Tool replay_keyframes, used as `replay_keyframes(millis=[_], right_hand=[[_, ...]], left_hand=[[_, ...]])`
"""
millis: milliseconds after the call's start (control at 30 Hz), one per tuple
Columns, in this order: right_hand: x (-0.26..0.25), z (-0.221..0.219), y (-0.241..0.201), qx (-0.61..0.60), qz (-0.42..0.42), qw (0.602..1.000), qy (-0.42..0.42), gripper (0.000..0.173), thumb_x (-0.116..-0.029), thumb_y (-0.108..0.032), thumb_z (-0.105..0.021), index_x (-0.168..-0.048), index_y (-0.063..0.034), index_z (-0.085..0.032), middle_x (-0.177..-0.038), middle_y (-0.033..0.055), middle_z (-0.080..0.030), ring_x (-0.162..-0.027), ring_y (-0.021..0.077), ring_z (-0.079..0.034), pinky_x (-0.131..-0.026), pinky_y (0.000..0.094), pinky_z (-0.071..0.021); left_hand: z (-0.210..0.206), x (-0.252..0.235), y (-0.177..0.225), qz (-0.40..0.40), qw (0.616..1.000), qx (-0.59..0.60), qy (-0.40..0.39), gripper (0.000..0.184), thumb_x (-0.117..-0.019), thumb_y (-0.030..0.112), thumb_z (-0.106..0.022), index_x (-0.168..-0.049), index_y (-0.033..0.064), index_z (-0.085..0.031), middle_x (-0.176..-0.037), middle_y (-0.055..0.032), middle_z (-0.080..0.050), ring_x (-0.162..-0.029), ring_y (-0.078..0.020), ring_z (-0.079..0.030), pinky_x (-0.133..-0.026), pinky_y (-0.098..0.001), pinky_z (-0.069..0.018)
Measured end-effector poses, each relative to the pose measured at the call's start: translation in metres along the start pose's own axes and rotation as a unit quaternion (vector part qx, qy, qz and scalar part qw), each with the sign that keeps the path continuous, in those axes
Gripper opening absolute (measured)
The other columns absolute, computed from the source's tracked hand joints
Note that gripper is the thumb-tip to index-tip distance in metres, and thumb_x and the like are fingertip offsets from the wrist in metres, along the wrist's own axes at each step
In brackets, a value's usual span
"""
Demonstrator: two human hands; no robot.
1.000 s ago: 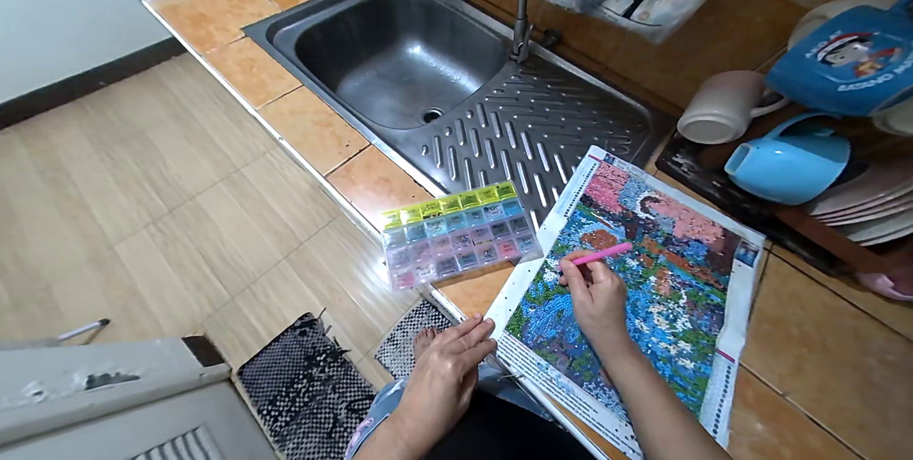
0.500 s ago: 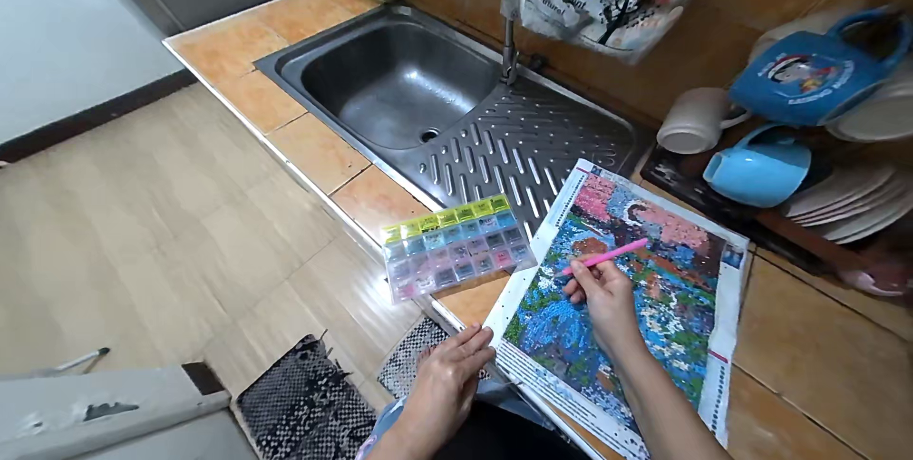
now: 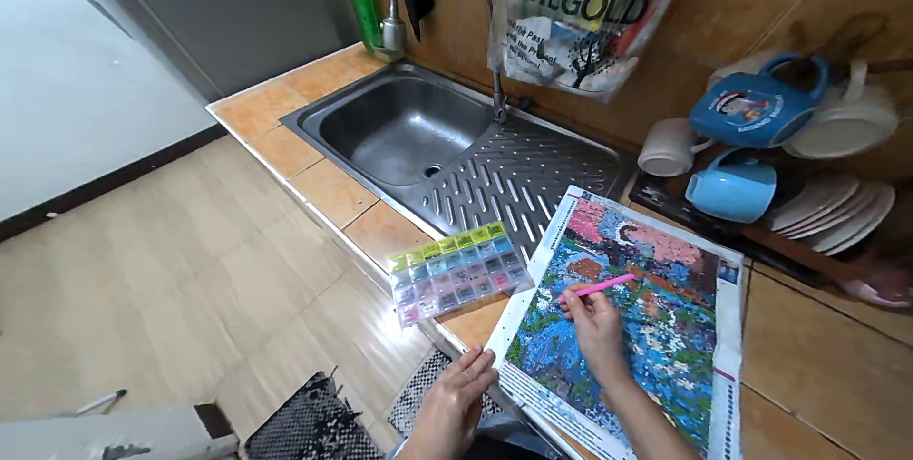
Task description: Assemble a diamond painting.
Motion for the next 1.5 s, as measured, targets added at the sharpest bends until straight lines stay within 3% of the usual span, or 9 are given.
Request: replay_keyframes(millis=[300, 600, 900, 1500], right_hand=[[0.0019, -0.0013, 0.0008, 0.053, 0.034, 0.998, -0.012, 0.018, -0.099, -0.004, -0.057, -0.104, 0.01, -0.067, -0.088, 0.017, -0.069, -0.078, 0.0219, -0.069, -0.075, 0.0371, -0.0573], [0.0004, -0.0024, -0.0006, 0.061, 0.049, 0.997, -0.027, 0.017, -0.0988, -0.003, -0.057, -0.104, 0.0099, -0.066, -0.086, 0.0172, -0.069, -0.076, 0.0226, -0.069, -0.074, 0.0386, -0.0575], [-0.0037, 0.0048, 0.0059, -0.025, -0.022, 0.999, -0.012, 0.015, -0.1013, -0.002, -0.053, -0.106, 0.0088, -0.062, -0.084, 0.0096, -0.067, -0.071, 0.0085, -0.066, -0.068, 0.0233, -0.0566], [-0.0016, 0.0039, 0.0044, 0.026, 0.012, 0.999, -0.022, 0.015, -0.1, -0.003, -0.055, -0.104, 0.0084, -0.063, -0.084, 0.0098, -0.066, -0.072, 0.0092, -0.066, -0.07, 0.0239, -0.0562]], left_hand=[[-0.0001, 0.0008, 0.0023, -0.006, 1.0, -0.016, 0.005, 0.033, -0.0867, -0.006, -0.055, -0.11, 0.0008, -0.077, -0.128, -0.0141, -0.071, -0.126, -0.034, -0.064, -0.105, -0.0429, -0.0515], [-0.0018, 0.0019, 0.002, -0.001, 1.0, -0.018, -0.002, 0.034, -0.0863, -0.008, -0.054, -0.111, 0.0008, -0.077, -0.13, -0.0138, -0.07, -0.127, -0.0342, -0.063, -0.106, -0.0436, -0.0509], [-0.0022, 0.0028, 0.0012, -0.003, 1.0, -0.015, 0.009, 0.034, -0.0867, -0.007, -0.055, -0.111, 0.0009, -0.077, -0.129, -0.0136, -0.071, -0.127, -0.034, -0.064, -0.106, -0.0437, -0.0511], [-0.0013, 0.0027, 0.0013, 0.001, 1.0, -0.007, 0.019, 0.034, -0.0859, -0.006, -0.055, -0.109, 0.0011, -0.077, -0.127, -0.0136, -0.072, -0.125, -0.0332, -0.065, -0.106, -0.0427, -0.0513]])
Point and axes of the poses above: each hand's wrist, its own x-axis away from the middle knuckle, its own z-axis out of the back of the hand, y = z × x, the point moved 5 cm from there along -x, towards the middle knuckle
